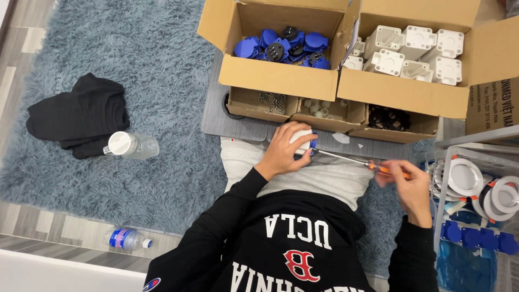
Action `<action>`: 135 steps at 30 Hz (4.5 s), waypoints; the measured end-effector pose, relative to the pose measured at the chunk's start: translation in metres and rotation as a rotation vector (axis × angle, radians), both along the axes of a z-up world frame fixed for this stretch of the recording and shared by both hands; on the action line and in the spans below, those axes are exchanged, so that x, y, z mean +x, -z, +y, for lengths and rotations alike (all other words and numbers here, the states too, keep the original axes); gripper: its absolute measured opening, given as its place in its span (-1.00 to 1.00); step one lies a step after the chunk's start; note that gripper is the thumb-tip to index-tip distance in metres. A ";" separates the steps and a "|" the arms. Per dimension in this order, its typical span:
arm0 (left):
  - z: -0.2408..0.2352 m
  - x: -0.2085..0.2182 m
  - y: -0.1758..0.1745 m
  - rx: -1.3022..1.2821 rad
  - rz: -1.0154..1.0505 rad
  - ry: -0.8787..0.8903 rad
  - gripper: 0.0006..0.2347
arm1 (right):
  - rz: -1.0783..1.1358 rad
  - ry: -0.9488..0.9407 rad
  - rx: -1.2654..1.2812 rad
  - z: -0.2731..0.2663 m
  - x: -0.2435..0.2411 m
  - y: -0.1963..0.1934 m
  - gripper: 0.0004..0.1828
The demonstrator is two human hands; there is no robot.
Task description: Assembling small electrical or hardware components by hand and with a screwdriver while sitting on the floor.
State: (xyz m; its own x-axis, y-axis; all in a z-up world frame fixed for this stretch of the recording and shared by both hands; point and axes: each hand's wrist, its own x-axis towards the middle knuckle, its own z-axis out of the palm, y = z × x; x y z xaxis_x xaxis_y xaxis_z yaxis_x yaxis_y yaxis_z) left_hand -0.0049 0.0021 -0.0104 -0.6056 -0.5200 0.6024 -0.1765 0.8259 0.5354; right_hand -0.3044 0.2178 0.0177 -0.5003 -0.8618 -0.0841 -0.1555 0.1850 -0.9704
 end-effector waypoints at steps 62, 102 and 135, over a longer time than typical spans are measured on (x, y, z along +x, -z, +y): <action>-0.021 0.034 -0.096 -0.255 0.062 -0.102 -0.85 | -0.128 -0.023 -0.425 0.008 -0.012 -0.002 -0.84; -0.006 0.017 -0.042 -0.082 -0.267 0.008 -0.32 | -0.239 0.122 -0.369 0.023 0.005 -0.007 -0.84; -0.014 0.011 0.006 -0.311 -0.107 -0.041 -0.67 | -0.178 0.010 -0.290 0.020 0.004 0.022 -0.82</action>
